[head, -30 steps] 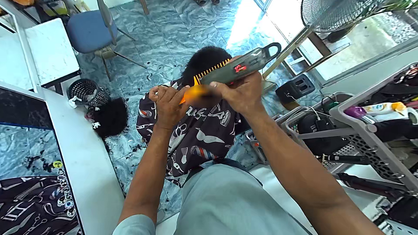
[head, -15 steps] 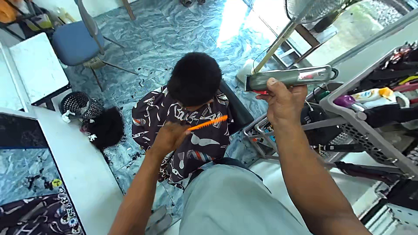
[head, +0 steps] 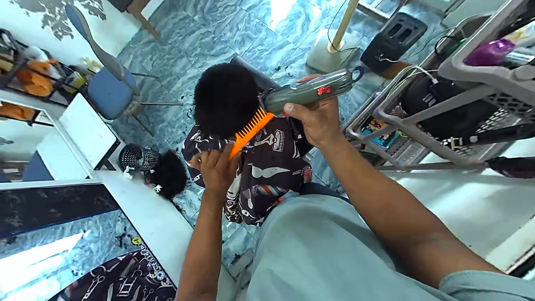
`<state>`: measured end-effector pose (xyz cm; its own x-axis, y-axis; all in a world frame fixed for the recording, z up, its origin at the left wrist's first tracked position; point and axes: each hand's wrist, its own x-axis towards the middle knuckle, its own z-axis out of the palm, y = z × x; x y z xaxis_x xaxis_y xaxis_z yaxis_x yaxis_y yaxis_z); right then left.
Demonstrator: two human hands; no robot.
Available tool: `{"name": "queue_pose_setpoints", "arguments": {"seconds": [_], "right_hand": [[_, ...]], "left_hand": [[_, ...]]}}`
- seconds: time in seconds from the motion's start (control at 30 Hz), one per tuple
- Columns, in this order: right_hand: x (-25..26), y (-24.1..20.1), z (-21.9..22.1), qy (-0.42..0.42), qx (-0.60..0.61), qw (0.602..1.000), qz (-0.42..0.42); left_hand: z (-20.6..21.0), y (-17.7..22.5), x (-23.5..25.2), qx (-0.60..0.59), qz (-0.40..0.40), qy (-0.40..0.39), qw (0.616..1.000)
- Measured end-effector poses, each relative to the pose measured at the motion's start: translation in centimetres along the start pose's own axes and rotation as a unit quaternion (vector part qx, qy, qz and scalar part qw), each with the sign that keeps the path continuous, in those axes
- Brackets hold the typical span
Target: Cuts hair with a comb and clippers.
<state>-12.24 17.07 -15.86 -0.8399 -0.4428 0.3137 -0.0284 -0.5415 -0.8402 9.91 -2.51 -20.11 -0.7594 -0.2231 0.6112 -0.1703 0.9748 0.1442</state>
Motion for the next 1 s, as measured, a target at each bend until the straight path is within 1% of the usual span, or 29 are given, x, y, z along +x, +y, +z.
{"name": "queue_pose_setpoints", "arguments": {"seconds": [0.1, 0.2, 0.4, 0.57, 0.67, 0.73, 0.8, 0.83, 0.87, 0.93, 0.97, 1.0], "right_hand": [[0.0, 0.7, 0.5, -0.003, 0.008, 1.000, -0.012], [0.2, 0.8, 0.9, -0.005, -0.001, 0.999, -0.031], [0.0, 0.4, 2.4, -0.020, -0.011, 0.998, -0.060], [-0.7, 0.6, 4.3, -0.069, -0.044, 0.993, -0.088], [-0.9, 0.5, 4.5, -0.058, -0.052, 0.993, -0.094], [-1.0, 0.6, 4.7, -0.065, -0.086, 0.989, -0.105], [-1.2, 0.9, 4.8, -0.096, -0.141, 0.978, -0.118], [-1.5, 0.7, 4.7, -0.106, -0.153, 0.976, -0.112], [-1.8, 0.3, 4.4, -0.107, -0.141, 0.979, -0.103], [-2.1, -0.5, 2.9, -0.067, -0.086, 0.992, -0.070], [-2.1, -0.8, 1.8, -0.036, -0.064, 0.996, -0.050], [-2.0, -0.9, 0.6, -0.003, -0.046, 0.999, -0.026]], "left_hand": [[-0.9, -0.8, 2.0, 0.001, 0.008, 0.058, 0.998], [-1.3, -1.1, 2.8, 0.001, 0.019, 0.083, 0.996], [-1.2, -0.9, 2.6, -0.006, 0.022, 0.084, 0.996], [-1.0, -0.8, 2.7, -0.023, 0.025, 0.092, 0.995], [-0.9, -0.8, 2.8, -0.025, 0.028, 0.092, 0.995], [-0.9, -0.8, 2.8, -0.022, 0.029, 0.092, 0.995], [-1.1, -1.0, 3.0, -0.023, -0.001, 0.086, 0.996], [-1.5, -1.2, 3.4, -0.032, -0.041, 0.083, 0.995], [-2.1, -1.2, 4.0, -0.055, -0.100, 0.082, 0.990], [-2.9, -0.4, 6.0, -0.150, -0.206, 0.105, 0.961], [-3.1, 0.4, 6.7, -0.220, -0.236, 0.091, 0.942], [-3.1, 0.9, 6.7, -0.280, -0.240, 0.057, 0.928]]}}
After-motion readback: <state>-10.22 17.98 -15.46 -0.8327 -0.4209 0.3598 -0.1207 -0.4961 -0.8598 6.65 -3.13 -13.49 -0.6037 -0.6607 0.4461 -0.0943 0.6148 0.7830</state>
